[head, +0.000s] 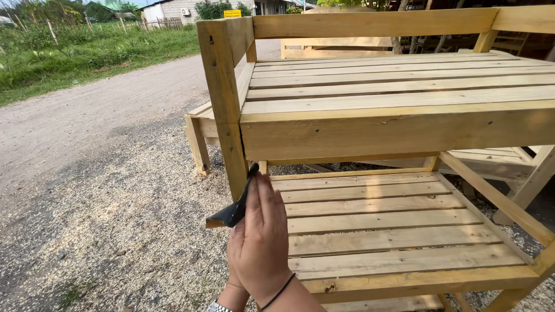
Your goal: The person sands the slatted surface and vertical frame of a wooden shelving unit using a sanding block. They move the block back and forth across the slats and then along the side post, generating sawdust.
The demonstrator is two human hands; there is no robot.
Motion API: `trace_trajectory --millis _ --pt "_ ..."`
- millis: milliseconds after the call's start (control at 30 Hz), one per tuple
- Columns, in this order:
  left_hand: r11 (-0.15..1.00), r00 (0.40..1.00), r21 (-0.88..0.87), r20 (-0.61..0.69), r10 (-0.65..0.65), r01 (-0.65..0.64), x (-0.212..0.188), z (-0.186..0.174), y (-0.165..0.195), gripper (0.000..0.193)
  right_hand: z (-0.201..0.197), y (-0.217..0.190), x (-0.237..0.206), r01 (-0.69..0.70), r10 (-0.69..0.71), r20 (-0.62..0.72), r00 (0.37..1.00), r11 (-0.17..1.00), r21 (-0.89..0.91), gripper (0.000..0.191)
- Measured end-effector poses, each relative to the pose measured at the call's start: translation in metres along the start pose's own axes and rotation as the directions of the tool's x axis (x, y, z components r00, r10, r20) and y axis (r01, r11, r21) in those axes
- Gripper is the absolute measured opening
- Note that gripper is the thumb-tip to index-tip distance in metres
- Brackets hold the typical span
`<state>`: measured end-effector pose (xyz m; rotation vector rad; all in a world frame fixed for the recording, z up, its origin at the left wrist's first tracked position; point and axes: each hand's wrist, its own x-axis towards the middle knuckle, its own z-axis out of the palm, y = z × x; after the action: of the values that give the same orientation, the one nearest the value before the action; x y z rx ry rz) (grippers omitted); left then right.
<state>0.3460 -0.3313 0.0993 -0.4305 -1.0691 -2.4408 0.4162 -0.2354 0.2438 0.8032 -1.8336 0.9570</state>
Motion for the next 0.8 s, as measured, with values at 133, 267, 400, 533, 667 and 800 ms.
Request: trace_trajectory --millis 133,267,400,533,667,800 --pt "0.986 0.998 -0.162 0.054 -0.030 0.038 -0.005 0.003 0.000 0.055 -0.008 0.002 -0.003 0.037 -0.037 0.000 0.999 0.999 0.021 0.062" --pt "1.000 0.999 -0.001 0.032 0.013 -0.013 -0.013 0.007 0.004 0.056 0.020 0.004 0.031 -0.184 0.175 0.078 0.981 0.974 0.128 0.056" --pt "0.722 0.983 0.680 -0.011 0.186 -0.129 -0.014 0.004 0.009 0.054 0.020 0.012 0.025 -0.149 0.150 0.009 0.989 0.962 0.230 0.040" --pt "0.556 0.979 0.821 0.010 0.205 -0.125 -0.010 0.004 0.009 0.043 0.016 0.020 0.008 -0.064 0.060 0.026 0.998 0.985 0.161 0.049" --pt "0.627 0.976 0.771 -0.029 0.215 -0.115 -0.013 0.009 0.008 0.041 0.032 0.025 0.016 -0.155 0.137 0.074 0.988 0.918 0.364 0.050" --pt "0.640 0.968 0.746 0.021 0.252 -0.183 -0.010 0.008 0.007 0.041 0.032 0.030 0.012 -0.272 0.217 0.167 0.962 0.826 0.494 0.050"
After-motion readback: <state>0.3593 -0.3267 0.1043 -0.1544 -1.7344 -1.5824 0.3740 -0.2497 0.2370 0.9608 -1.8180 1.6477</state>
